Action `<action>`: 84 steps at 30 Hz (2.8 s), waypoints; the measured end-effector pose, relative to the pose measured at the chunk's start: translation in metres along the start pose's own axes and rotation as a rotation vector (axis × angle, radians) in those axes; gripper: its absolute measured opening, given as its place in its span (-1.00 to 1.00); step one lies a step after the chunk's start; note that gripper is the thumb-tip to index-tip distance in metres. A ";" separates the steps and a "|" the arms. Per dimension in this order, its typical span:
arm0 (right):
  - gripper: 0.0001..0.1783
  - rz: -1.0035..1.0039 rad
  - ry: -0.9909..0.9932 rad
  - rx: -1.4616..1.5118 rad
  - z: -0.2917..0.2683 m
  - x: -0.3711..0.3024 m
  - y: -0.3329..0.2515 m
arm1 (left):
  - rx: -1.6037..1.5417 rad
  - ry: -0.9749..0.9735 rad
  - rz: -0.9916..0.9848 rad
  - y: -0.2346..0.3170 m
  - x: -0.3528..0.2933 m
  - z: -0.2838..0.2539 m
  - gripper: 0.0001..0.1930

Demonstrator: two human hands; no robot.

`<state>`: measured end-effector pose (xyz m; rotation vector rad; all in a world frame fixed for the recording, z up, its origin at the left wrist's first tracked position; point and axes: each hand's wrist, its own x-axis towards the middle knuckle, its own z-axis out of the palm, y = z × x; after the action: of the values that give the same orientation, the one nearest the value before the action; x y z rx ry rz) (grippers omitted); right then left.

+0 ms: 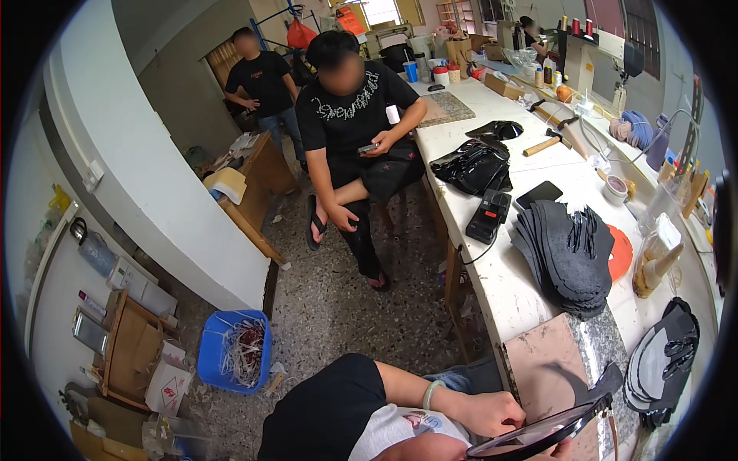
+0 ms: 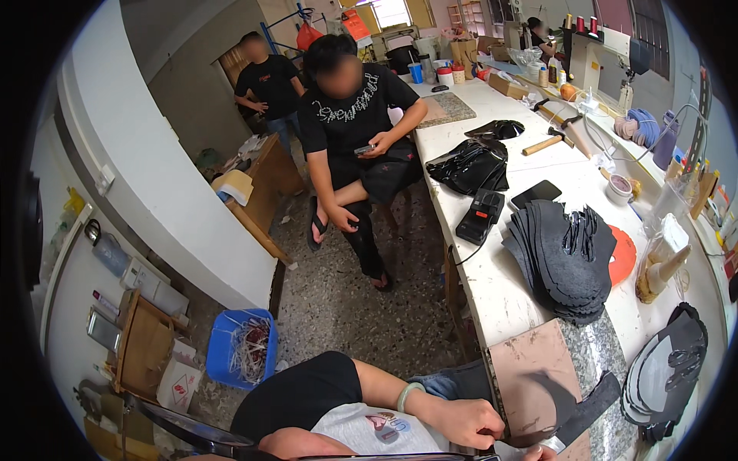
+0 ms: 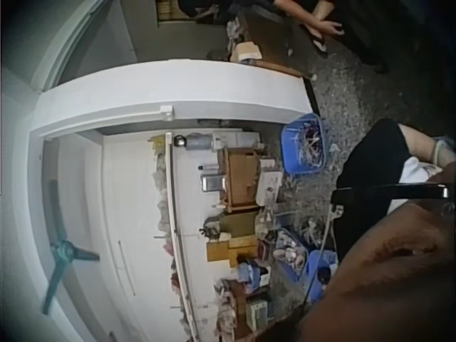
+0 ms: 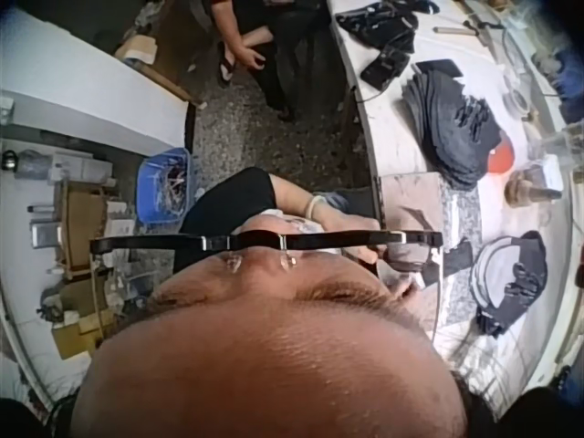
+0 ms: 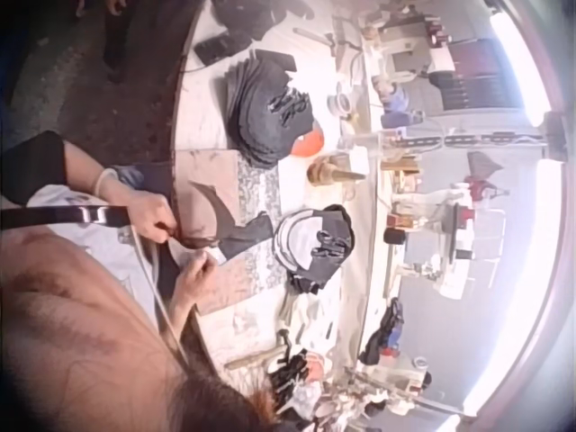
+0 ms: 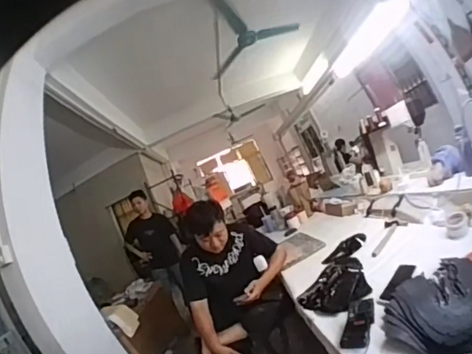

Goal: The person peels the backing from adhesive lining pieces, sticks them onto shoe upper cutouts by hand, presses them flat, and stacks the assembled pieces.

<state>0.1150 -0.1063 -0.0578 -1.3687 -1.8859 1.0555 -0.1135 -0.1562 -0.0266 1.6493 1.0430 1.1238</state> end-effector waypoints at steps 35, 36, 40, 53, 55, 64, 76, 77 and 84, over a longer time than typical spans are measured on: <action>-0.74 -0.176 -0.069 0.310 0.033 0.002 -0.029 | -0.255 -0.143 -0.256 0.010 0.013 -0.012 -0.42; -0.75 -0.180 -0.069 0.307 0.033 0.002 -0.028 | -0.190 -0.108 -0.192 0.007 0.012 -0.010 -0.42; -0.79 -0.181 -0.063 0.306 0.032 0.006 -0.024 | -0.175 -0.097 -0.141 -0.003 0.010 -0.006 -0.45; -0.81 -0.468 0.136 0.287 0.024 0.017 -0.017 | -0.137 0.149 -0.061 -0.009 0.006 0.002 -0.56; -0.74 -0.468 0.113 0.234 0.023 0.017 -0.011 | -0.152 0.107 -0.135 0.001 0.008 -0.005 -0.56; -0.52 -0.712 -0.195 0.168 0.029 0.026 0.020 | -0.107 0.138 -0.121 0.012 0.012 -0.003 -0.50; -0.66 -0.728 0.144 0.077 0.030 0.025 -0.023 | -0.118 0.060 -0.156 0.007 0.011 -0.002 -0.52; -0.66 -0.740 0.187 0.112 0.032 0.025 -0.022 | -0.120 0.108 -0.100 0.002 0.011 0.003 -0.54; -0.84 -0.133 0.055 0.526 0.015 0.016 0.019 | -0.102 0.121 -0.269 -0.004 0.009 -0.008 -0.63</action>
<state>0.1073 -0.0918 -0.0820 -0.9453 -1.4884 1.3103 -0.1193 -0.1450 -0.0263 1.3288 1.2236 1.0880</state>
